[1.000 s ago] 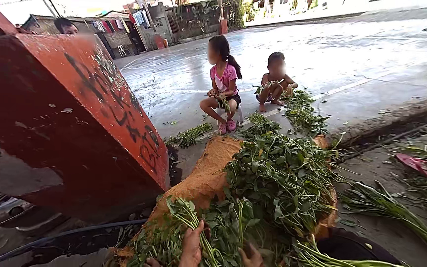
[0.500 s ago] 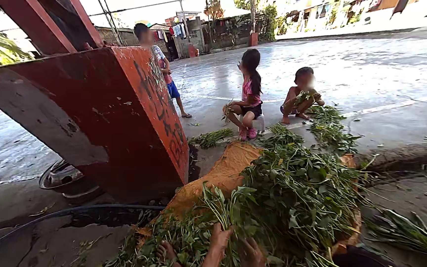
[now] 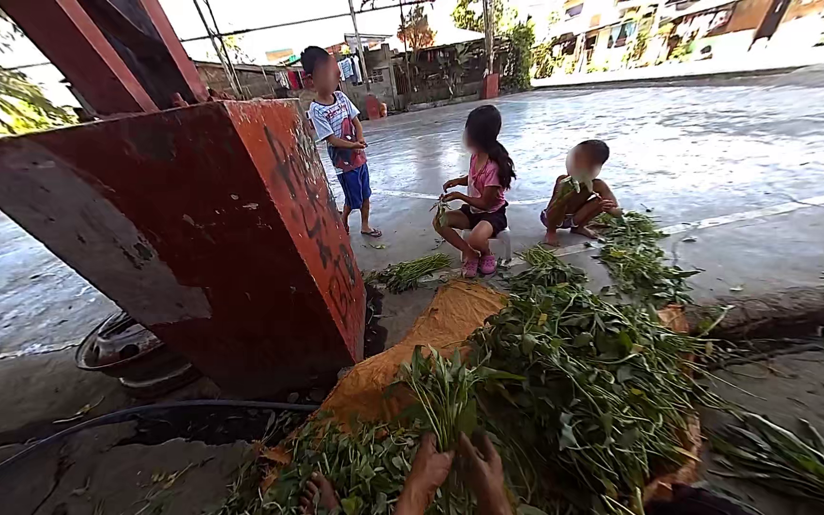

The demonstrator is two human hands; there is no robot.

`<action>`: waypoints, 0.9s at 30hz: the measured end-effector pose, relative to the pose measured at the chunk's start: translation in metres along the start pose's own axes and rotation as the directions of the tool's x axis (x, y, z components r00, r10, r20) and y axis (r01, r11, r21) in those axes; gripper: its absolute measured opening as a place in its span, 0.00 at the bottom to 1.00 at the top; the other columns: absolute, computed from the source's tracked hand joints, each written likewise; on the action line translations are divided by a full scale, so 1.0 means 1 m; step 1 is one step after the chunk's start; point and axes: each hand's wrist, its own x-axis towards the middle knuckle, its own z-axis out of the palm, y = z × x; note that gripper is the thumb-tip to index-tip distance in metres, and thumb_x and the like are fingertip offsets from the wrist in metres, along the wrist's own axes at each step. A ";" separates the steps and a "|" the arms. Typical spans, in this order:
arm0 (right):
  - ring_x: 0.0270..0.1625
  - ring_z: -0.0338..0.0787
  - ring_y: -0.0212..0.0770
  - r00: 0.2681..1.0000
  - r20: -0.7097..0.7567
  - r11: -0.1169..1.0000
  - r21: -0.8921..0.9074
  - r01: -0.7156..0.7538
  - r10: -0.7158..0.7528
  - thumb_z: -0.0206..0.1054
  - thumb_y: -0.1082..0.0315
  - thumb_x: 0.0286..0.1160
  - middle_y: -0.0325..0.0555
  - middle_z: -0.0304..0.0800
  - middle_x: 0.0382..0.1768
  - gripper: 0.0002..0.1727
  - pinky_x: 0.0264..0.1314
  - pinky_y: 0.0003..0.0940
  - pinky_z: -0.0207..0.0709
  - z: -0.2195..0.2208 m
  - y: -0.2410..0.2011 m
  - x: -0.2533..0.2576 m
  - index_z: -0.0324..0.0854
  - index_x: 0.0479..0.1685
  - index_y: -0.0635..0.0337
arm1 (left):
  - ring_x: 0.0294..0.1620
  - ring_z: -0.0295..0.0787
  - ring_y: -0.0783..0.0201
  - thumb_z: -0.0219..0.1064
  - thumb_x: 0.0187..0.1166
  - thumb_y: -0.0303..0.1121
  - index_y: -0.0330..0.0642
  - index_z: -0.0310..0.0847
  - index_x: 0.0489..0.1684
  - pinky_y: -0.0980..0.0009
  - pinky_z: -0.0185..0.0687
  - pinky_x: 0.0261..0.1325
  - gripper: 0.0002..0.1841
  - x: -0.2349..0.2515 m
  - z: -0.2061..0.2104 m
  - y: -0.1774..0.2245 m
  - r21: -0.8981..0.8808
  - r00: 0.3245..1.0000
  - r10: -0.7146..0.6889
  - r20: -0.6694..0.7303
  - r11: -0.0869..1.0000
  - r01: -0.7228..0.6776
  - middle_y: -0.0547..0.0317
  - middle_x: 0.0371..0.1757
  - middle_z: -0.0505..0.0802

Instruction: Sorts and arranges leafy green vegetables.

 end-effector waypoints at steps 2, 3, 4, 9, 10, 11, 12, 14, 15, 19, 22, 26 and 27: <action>0.47 0.86 0.43 0.994 -0.089 0.996 -0.076 0.052 -0.059 0.65 0.68 0.82 0.58 0.86 0.47 0.16 0.52 0.39 0.81 -0.002 0.001 0.007 0.78 0.58 0.75 | 0.59 0.86 0.59 0.73 0.76 0.26 0.26 0.70 0.71 0.64 0.82 0.66 0.26 0.004 -0.001 -0.002 0.006 1.000 0.004 0.001 1.000 -0.004 0.40 0.60 0.87; 0.57 0.86 0.48 0.995 -0.077 0.987 -0.151 0.059 -0.071 0.63 0.70 0.83 0.64 0.86 0.55 0.20 0.64 0.43 0.79 -0.007 0.004 0.008 0.75 0.66 0.77 | 0.56 0.86 0.60 0.73 0.76 0.26 0.26 0.71 0.69 0.65 0.82 0.63 0.25 0.005 -0.002 -0.001 -0.007 1.000 0.009 -0.013 1.000 -0.009 0.42 0.58 0.88; 0.70 0.83 0.56 0.998 -0.021 0.971 -0.236 0.050 -0.057 0.61 0.70 0.85 0.72 0.82 0.67 0.27 0.78 0.48 0.73 -0.012 0.008 0.008 0.68 0.77 0.79 | 0.52 0.87 0.61 0.73 0.76 0.26 0.26 0.72 0.67 0.65 0.83 0.59 0.23 0.006 -0.005 0.000 -0.024 0.999 0.016 -0.036 1.000 -0.017 0.44 0.54 0.88; 0.76 0.79 0.53 0.976 0.204 0.971 -0.238 -0.027 0.077 0.51 0.59 0.92 0.69 0.75 0.75 0.32 0.79 0.48 0.73 -0.015 0.019 -0.003 0.54 0.87 0.72 | 0.51 0.87 0.60 0.73 0.75 0.26 0.24 0.73 0.64 0.66 0.83 0.60 0.22 0.012 -0.015 0.009 0.045 0.994 0.065 -0.092 0.997 -0.061 0.42 0.53 0.88; 0.78 0.78 0.54 0.966 0.218 0.976 -0.195 -0.093 0.136 0.50 0.56 0.93 0.69 0.72 0.78 0.34 0.78 0.51 0.72 -0.010 0.012 -0.005 0.52 0.88 0.71 | 0.54 0.87 0.58 0.74 0.75 0.26 0.23 0.74 0.64 0.64 0.82 0.62 0.22 0.011 -0.013 0.008 0.084 0.993 0.077 -0.086 0.994 -0.070 0.40 0.54 0.88; 0.80 0.75 0.56 0.961 0.214 0.977 -0.156 -0.146 0.178 0.48 0.53 0.94 0.70 0.69 0.80 0.35 0.80 0.53 0.70 -0.005 0.005 -0.005 0.51 0.89 0.71 | 0.56 0.87 0.57 0.74 0.75 0.27 0.23 0.74 0.65 0.62 0.81 0.65 0.23 0.009 -0.011 0.006 0.127 0.994 0.084 -0.070 0.989 -0.074 0.38 0.56 0.88; 0.79 0.75 0.56 0.965 0.186 0.979 -0.114 -0.167 0.186 0.47 0.53 0.94 0.71 0.69 0.80 0.35 0.81 0.53 0.69 0.000 0.002 -0.003 0.53 0.88 0.72 | 0.59 0.86 0.54 0.73 0.75 0.28 0.23 0.74 0.66 0.60 0.80 0.67 0.24 0.009 -0.009 0.002 0.168 0.995 0.087 -0.054 0.983 -0.076 0.37 0.58 0.88; 0.69 0.83 0.50 0.987 0.086 0.989 -0.068 -0.130 0.135 0.47 0.55 0.95 0.67 0.81 0.69 0.30 0.75 0.48 0.74 0.009 0.003 0.005 0.66 0.79 0.74 | 0.64 0.85 0.52 0.73 0.75 0.29 0.23 0.75 0.67 0.58 0.79 0.71 0.25 0.011 -0.007 -0.003 0.194 0.996 0.084 -0.039 0.978 -0.075 0.35 0.62 0.87; 0.58 0.86 0.48 0.994 0.023 0.990 -0.098 -0.103 0.106 0.47 0.55 0.95 0.64 0.87 0.55 0.28 0.66 0.47 0.78 0.013 0.005 0.009 0.76 0.67 0.76 | 0.63 0.85 0.52 0.74 0.75 0.28 0.24 0.75 0.67 0.59 0.79 0.71 0.24 0.012 -0.008 -0.004 0.177 0.996 0.078 -0.041 0.982 -0.070 0.35 0.62 0.87; 0.57 0.91 0.56 0.998 -0.015 0.909 -0.413 0.048 -0.059 0.49 0.57 0.93 0.65 0.92 0.49 0.27 0.68 0.56 0.78 0.012 0.012 0.004 0.83 0.63 0.74 | 0.59 0.86 0.54 0.74 0.74 0.27 0.24 0.77 0.63 0.60 0.80 0.66 0.22 0.012 -0.010 0.000 0.202 0.997 0.063 -0.053 0.978 -0.051 0.37 0.58 0.88; 0.71 0.84 0.66 0.988 -0.001 0.832 -0.539 0.127 -0.152 0.49 0.61 0.93 0.76 0.85 0.64 0.27 0.81 0.57 0.70 0.009 0.018 -0.007 0.76 0.70 0.81 | 0.61 0.85 0.51 0.74 0.75 0.30 0.25 0.78 0.62 0.57 0.79 0.68 0.22 0.011 -0.008 0.003 0.271 0.994 0.074 -0.085 0.961 -0.048 0.37 0.58 0.88; 0.80 0.74 0.70 0.975 0.170 0.623 -0.781 0.044 0.144 0.50 0.63 0.92 0.77 0.74 0.75 0.26 0.85 0.61 0.62 -0.017 0.027 -0.024 0.74 0.74 0.78 | 0.54 0.88 0.55 0.69 0.80 0.27 0.25 0.76 0.64 0.61 0.83 0.62 0.18 0.014 -0.023 0.016 0.122 0.973 0.079 -0.215 0.991 -0.053 0.41 0.54 0.89; 0.82 0.71 0.72 0.940 0.216 0.549 -0.835 0.038 0.263 0.52 0.60 0.91 0.77 0.72 0.77 0.26 0.84 0.67 0.60 -0.028 0.035 -0.027 0.75 0.75 0.74 | 0.49 0.89 0.59 0.68 0.80 0.25 0.26 0.76 0.62 0.64 0.84 0.57 0.16 0.014 -0.029 0.022 0.078 0.966 0.091 -0.243 0.994 -0.074 0.44 0.50 0.90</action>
